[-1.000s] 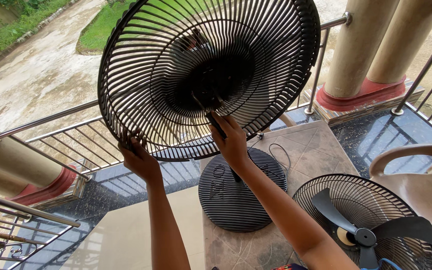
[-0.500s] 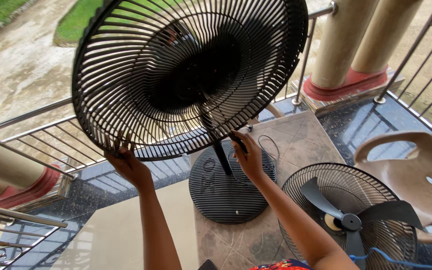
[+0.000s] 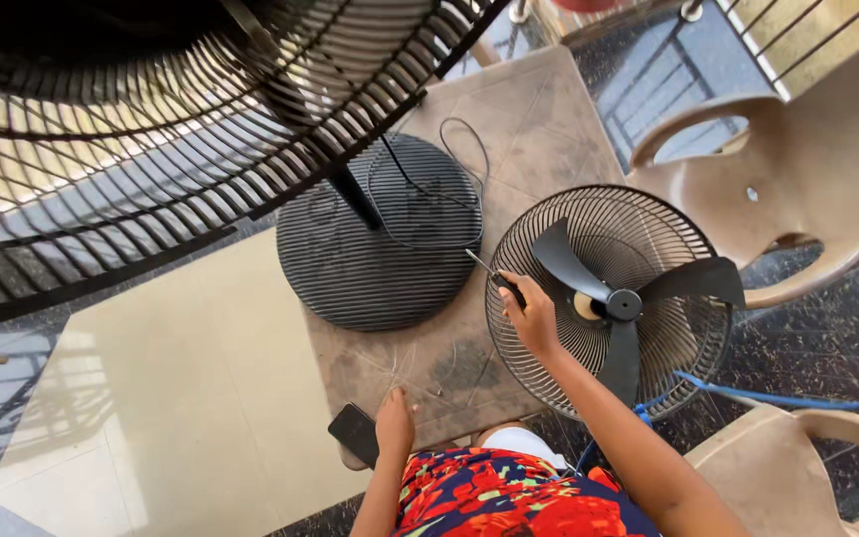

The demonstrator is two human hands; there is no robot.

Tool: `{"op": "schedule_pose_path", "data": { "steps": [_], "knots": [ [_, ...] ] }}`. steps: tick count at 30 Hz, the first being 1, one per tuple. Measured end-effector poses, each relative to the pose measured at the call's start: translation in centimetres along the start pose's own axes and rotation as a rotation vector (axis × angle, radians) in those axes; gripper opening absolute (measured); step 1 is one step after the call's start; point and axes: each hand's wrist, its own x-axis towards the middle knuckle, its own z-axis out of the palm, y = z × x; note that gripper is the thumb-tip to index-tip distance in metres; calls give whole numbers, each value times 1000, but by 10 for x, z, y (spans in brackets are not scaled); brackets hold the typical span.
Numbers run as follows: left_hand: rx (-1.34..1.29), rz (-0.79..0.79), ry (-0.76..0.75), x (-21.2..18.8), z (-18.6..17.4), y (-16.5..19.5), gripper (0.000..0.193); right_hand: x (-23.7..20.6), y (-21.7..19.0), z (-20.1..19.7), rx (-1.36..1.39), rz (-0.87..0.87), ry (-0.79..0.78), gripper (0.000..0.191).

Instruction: The person uses a screwdriver to loosen and remove screws from the front grille of a standing electric fan. They repeatedly adjust the grille and work on the central hub area while the fan remains on a tiled balcony floor.

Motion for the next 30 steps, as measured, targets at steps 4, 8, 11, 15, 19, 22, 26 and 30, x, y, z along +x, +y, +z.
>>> {"op": "schedule_pose_path", "data": {
  "steps": [4,8,11,15,19,22,26,30],
  "knots": [
    [141,-17,-283,12,15,7,37,-15,6,5,-10,41,-62,31],
    [133,83,-325,15,37,33,39,-14,-3,11,-25,48,-142,32],
    [153,198,-311,21,46,44,41,-9,-10,11,-56,7,-176,31],
    [209,317,-307,31,50,48,30,-12,-19,14,-15,12,-214,31],
    [209,288,-307,36,53,52,26,-21,-20,18,-95,2,-262,32],
    [16,137,-207,36,51,54,23,-29,-15,16,-89,-88,-382,32],
    [-644,-147,17,41,36,62,18,-41,-15,7,-134,-110,-478,33],
    [-1195,-253,57,52,-5,67,21,-42,-37,-10,-94,-65,-438,34]
  ]
}}
